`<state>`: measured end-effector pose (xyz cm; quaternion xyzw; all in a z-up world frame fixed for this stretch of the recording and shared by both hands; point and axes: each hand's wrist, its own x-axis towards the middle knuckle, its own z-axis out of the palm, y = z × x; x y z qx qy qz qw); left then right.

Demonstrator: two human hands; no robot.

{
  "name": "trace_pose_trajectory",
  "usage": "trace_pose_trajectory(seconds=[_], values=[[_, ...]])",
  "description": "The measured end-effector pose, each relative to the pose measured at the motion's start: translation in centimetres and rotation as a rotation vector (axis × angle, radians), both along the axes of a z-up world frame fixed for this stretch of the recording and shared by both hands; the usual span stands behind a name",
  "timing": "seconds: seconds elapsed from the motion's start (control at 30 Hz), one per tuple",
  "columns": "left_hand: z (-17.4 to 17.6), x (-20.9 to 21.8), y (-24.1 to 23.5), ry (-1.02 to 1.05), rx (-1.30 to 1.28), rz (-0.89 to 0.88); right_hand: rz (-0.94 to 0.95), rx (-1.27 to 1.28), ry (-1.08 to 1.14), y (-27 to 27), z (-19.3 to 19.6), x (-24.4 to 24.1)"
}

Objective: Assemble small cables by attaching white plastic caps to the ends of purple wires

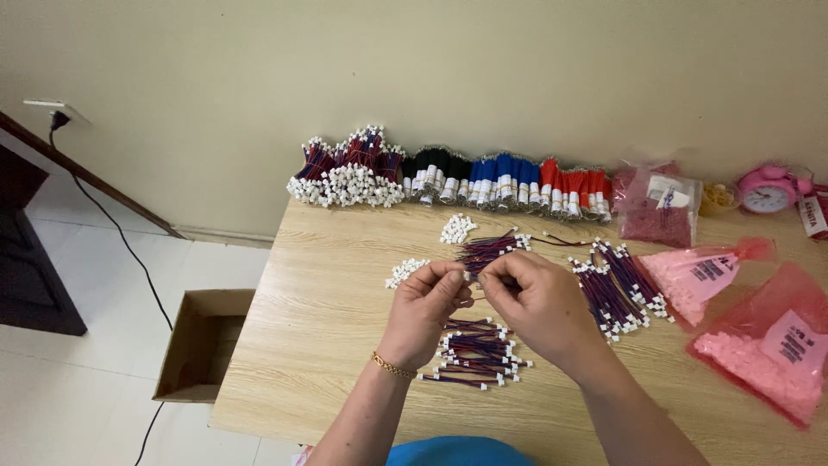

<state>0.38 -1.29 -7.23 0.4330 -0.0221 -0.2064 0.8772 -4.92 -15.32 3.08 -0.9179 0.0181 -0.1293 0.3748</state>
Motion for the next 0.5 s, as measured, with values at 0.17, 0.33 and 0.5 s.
trace_pose_trajectory(seconds=[0.17, 0.33, 0.5], values=[[-0.5, 0.3, 0.0, 0.019, -0.051, -0.011, 0.004, 0.043, 0.011, -0.3, -0.5, 0.1], [-0.2, 0.2, 0.1, 0.028, -0.104, -0.019, 0.005, 0.060, 0.027, -0.1, 0.1, 0.0], [-1.2, 0.4, -0.1, 0.013, -0.124, -0.032, 0.005, 0.105, 0.051, -0.3, 0.0, 0.4]])
